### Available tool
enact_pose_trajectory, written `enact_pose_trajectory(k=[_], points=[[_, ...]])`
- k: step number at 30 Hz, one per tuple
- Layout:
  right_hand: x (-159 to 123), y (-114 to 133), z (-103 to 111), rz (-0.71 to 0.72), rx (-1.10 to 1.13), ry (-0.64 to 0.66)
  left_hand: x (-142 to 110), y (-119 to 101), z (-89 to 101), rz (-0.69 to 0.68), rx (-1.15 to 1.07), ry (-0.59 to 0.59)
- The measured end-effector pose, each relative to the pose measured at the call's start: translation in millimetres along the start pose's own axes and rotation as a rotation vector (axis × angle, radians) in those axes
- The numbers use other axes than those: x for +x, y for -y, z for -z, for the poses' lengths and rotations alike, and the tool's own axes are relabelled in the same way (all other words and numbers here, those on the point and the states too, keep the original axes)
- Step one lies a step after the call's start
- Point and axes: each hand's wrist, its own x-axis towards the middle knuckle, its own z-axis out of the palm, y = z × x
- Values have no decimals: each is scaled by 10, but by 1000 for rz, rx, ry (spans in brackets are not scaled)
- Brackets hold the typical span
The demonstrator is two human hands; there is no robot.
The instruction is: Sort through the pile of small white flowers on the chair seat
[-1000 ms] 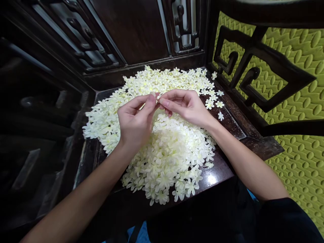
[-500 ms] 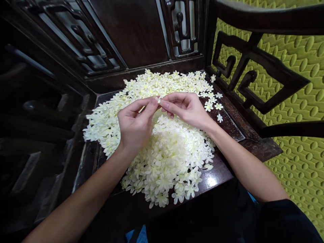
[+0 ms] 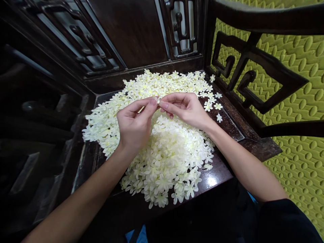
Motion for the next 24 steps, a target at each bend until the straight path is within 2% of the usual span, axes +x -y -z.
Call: enact_pose_trajectory(k=[8,24], points=[[-3,1,1,-2,-17,-4,3,-17,-7,-22,6,3],[-2,7,-4,3,7,11,-11,-50,-14,38,49,10]])
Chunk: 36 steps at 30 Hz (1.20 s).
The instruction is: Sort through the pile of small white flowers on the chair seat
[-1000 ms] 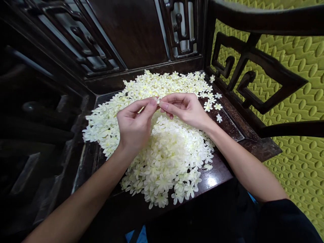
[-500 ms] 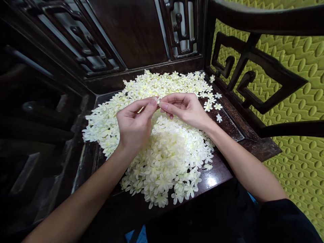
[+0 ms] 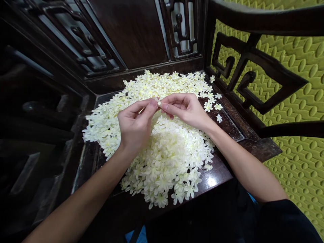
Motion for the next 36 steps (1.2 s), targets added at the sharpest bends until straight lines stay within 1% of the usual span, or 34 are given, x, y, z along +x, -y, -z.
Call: enact_pose_trajectory(k=[3,8,11,14,16,18,20,23,25,29,33,36], points=[[-2,0,-1,-19,-8,4,-8,-3,-6,11,1,9],[-9,5,-21,-71,-26,-33,-11,11,-1,38,-1,12],[-4,-18,-16,-83,11,-39,-6,37,5,55,4,-3],[12,-38,11,-75,105,-21,19,72,15,103,-88,-14],[26,-30,30,-64,192,-5,50,92,28,162,-176,-48],[36,-11,42,-61,251,-3,83,103,45,209,-223,-112],[40,4,43,-59,265,-15,107,105,57,223,-230,-159],[32,-8,33,-50,226,-46,119,96,57,212,-220,-187],[23,-35,26,-41,180,-61,114,84,47,214,-220,-167],[16,-70,11,-30,69,-80,91,41,28,233,-231,-46],[25,-41,-7,-48,1,-90,58,10,36,205,-170,58],[22,-11,-22,-48,2,-78,42,28,57,186,-149,85]])
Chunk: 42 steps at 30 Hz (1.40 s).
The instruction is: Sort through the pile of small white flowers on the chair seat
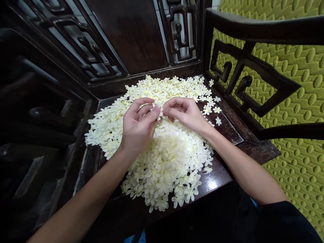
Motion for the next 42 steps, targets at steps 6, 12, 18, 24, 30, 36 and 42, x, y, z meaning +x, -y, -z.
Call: enact_pose_trajectory(k=[6,12,18,24,30,36,42], points=[[-33,12,-28,-22,-8,32,7,28,1,-23,-28,-29],[4,-28,53,64,5,-118,52,88,10,-85,-24,-121],[0,-24,54,123,31,-126,44,75,28,-248,95,-203],[-27,38,-45,103,-14,-28,-89,-16,-74,-389,206,-25],[-10,20,-22,91,34,-62,-92,-9,-94,-453,194,8],[-9,-8,8,139,79,-35,-46,-9,-86,-418,133,-10],[-6,-7,29,136,136,-19,-54,-9,-52,-311,180,5]])
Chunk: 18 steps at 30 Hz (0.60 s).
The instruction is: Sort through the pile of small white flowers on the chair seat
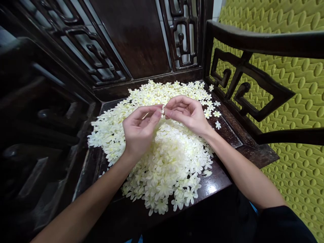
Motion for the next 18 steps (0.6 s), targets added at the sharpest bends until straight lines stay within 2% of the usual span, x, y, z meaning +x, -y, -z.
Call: enact_pose_trajectory(k=[6,18], points=[[-2,19,-9,-47,21,-6,1,-11,-9,24,17,-45],[-4,36,-13,-103,-1,-22,-3,-19,-4,-1,29,-56]])
